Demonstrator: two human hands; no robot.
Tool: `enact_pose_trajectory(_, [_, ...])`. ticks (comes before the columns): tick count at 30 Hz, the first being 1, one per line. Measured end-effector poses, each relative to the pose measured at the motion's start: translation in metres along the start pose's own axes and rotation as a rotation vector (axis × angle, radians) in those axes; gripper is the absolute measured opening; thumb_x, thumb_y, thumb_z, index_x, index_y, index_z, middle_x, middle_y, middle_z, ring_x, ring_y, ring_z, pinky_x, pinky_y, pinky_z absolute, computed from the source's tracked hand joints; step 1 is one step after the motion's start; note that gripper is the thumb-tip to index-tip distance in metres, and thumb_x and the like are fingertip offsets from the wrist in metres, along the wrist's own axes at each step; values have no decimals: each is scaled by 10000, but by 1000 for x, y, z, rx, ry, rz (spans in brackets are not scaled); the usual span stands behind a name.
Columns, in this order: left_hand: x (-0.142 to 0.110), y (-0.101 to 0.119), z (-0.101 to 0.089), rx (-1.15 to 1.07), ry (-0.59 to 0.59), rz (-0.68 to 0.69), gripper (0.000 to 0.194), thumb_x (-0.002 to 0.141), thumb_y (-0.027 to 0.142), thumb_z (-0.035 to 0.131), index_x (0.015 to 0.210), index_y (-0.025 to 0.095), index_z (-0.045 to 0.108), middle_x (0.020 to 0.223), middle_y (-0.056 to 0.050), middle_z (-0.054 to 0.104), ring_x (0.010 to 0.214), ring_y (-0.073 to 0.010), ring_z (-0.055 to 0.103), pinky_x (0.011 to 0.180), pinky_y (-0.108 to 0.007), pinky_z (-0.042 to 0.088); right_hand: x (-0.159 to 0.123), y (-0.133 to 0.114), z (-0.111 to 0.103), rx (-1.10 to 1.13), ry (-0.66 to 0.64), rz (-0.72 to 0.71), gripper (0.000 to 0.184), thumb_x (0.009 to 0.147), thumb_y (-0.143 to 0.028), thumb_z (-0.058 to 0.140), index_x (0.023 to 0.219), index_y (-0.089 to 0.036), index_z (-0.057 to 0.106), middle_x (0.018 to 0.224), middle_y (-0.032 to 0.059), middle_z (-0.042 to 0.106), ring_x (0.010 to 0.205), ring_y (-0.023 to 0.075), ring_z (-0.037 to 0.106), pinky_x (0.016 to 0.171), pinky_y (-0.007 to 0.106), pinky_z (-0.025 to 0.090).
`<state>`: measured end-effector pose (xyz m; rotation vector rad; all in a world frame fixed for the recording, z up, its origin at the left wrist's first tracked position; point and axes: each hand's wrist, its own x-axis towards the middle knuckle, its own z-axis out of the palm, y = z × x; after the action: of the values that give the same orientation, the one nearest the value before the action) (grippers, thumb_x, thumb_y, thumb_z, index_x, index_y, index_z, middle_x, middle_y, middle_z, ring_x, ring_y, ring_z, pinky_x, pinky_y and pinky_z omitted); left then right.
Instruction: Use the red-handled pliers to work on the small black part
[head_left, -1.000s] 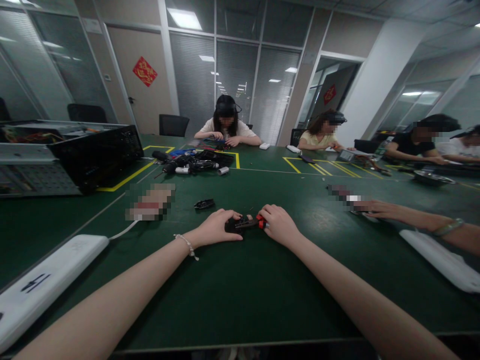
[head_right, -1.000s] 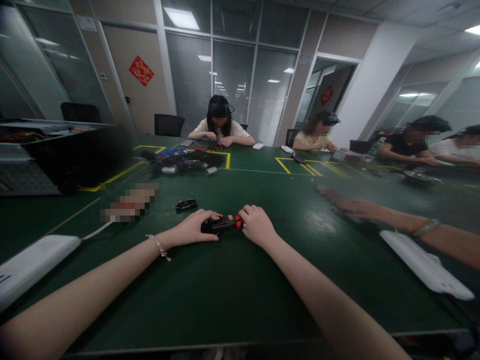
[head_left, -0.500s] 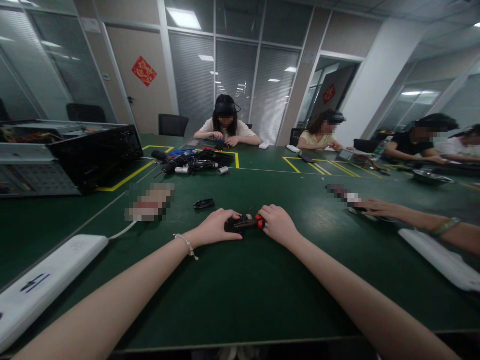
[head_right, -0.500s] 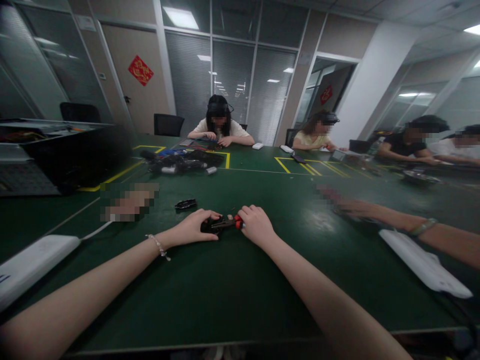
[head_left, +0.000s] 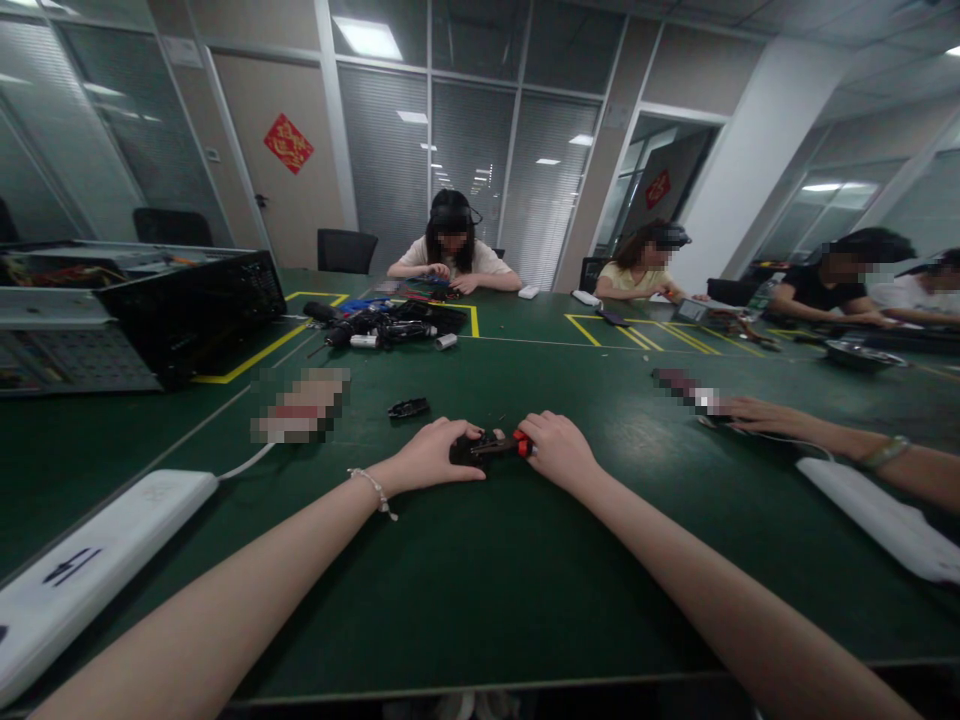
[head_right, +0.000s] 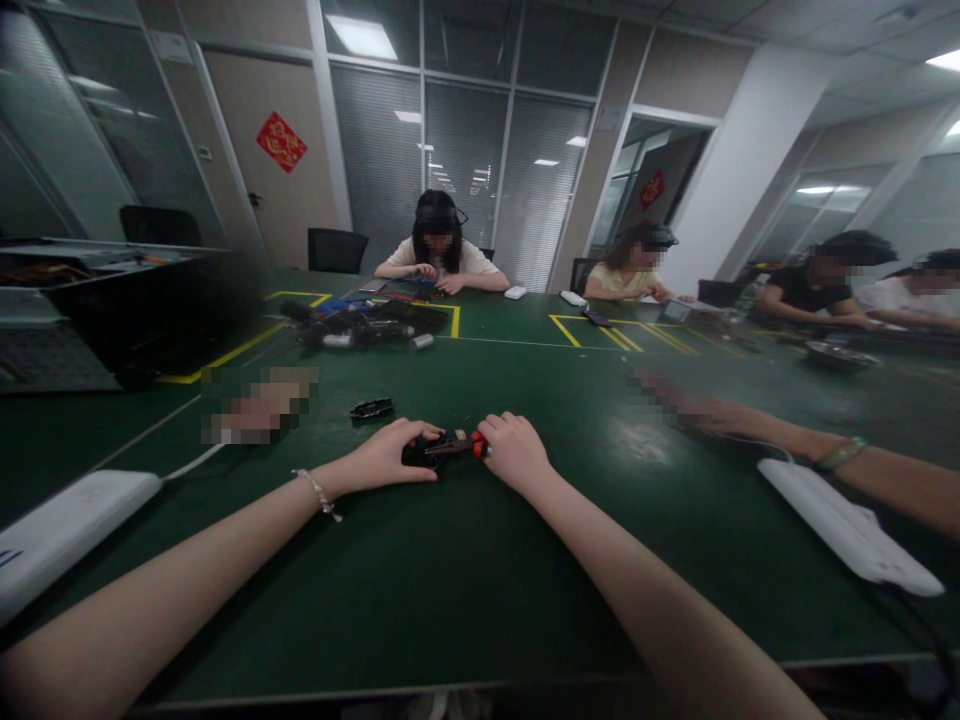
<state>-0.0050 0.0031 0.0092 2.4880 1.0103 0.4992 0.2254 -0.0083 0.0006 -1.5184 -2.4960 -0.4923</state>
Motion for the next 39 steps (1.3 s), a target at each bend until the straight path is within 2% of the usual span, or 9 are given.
enact_pose_trajectory(11, [2, -5, 5, 12, 26, 23, 543, 661, 534, 613, 1090, 224, 492, 1136, -40, 531, 955, -226, 484, 807, -332, 385, 0, -1, 1, -22, 28, -16, 183, 676, -144, 529, 852, -164, 571, 856, 52, 587, 766, 175, 479, 661, 268, 338])
enact_pose_trajectory(18, [1, -2, 3, 12, 16, 15, 527, 677, 531, 599, 1098, 235, 487, 1168, -32, 510, 969, -228, 477, 803, -327, 385, 0, 0, -1, -34, -4, -10, 180, 683, -146, 532, 857, -163, 575, 865, 61, 590, 776, 175, 489, 661, 268, 344])
enact_pose_trajectory(24, [1, -3, 4, 34, 2, -30, 557, 670, 562, 583, 1111, 236, 484, 1029, -50, 544, 893, -228, 507, 757, -326, 396, 0, -1, -3, -23, -4, -9, 176, 680, -153, 545, 854, -164, 575, 864, 56, 592, 766, 174, 492, 664, 269, 354])
enact_pose_trajectory(29, [1, -2, 3, 21, 3, -2, 527, 675, 528, 599, 1101, 240, 484, 1119, -40, 524, 964, -234, 479, 798, -331, 383, 0, -1, -3, -12, 4, -13, 183, 682, -145, 540, 861, -162, 573, 876, 60, 592, 770, 174, 495, 666, 267, 360])
enact_pose_trajectory(39, [0, -1, 4, 38, 5, -38, 599, 674, 543, 590, 1168, 240, 437, 1120, -63, 514, 963, -242, 485, 803, -344, 384, 0, -1, 0, -26, 2, -15, 190, 661, -153, 556, 850, -167, 569, 871, 56, 587, 780, 181, 493, 659, 273, 357])
